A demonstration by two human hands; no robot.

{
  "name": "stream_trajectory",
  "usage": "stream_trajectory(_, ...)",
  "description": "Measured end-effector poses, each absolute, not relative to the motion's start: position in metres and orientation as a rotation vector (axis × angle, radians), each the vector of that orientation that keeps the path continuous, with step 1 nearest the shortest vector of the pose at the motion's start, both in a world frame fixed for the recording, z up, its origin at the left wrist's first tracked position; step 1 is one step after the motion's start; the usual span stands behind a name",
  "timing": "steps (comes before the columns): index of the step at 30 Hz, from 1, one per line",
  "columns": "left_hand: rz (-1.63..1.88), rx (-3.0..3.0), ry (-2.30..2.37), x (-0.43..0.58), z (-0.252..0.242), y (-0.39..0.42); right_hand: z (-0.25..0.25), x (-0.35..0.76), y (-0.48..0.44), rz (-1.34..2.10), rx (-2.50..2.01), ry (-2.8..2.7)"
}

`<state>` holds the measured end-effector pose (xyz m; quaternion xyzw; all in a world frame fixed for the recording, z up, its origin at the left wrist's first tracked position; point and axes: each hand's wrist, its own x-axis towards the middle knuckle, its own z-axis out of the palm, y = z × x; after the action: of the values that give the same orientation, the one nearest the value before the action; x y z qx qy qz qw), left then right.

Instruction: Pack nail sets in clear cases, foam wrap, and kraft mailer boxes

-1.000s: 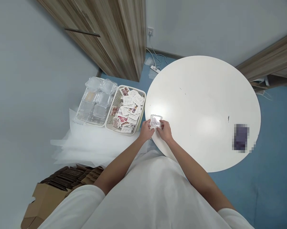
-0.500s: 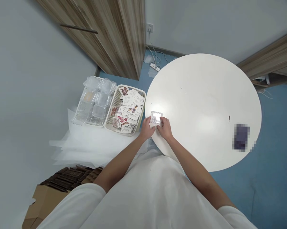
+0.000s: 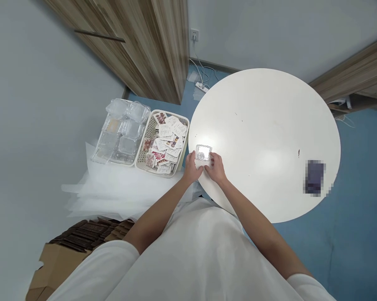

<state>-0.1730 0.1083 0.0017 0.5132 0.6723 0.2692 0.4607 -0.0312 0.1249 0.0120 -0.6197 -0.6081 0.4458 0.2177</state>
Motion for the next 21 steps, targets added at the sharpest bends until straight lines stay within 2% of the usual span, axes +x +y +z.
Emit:
stream_trajectory(14, 0.763, 1.339, 1.735, -0.157, 0.005, 0.092, 0.028, 0.022, 0.076, 1.319, -1.698, -1.754)
stream_trajectory(21, 0.759, 1.327, 1.958, -0.140, 0.022, 0.029, 0.040, 0.058, 0.058, 1.340, -1.609, -1.898)
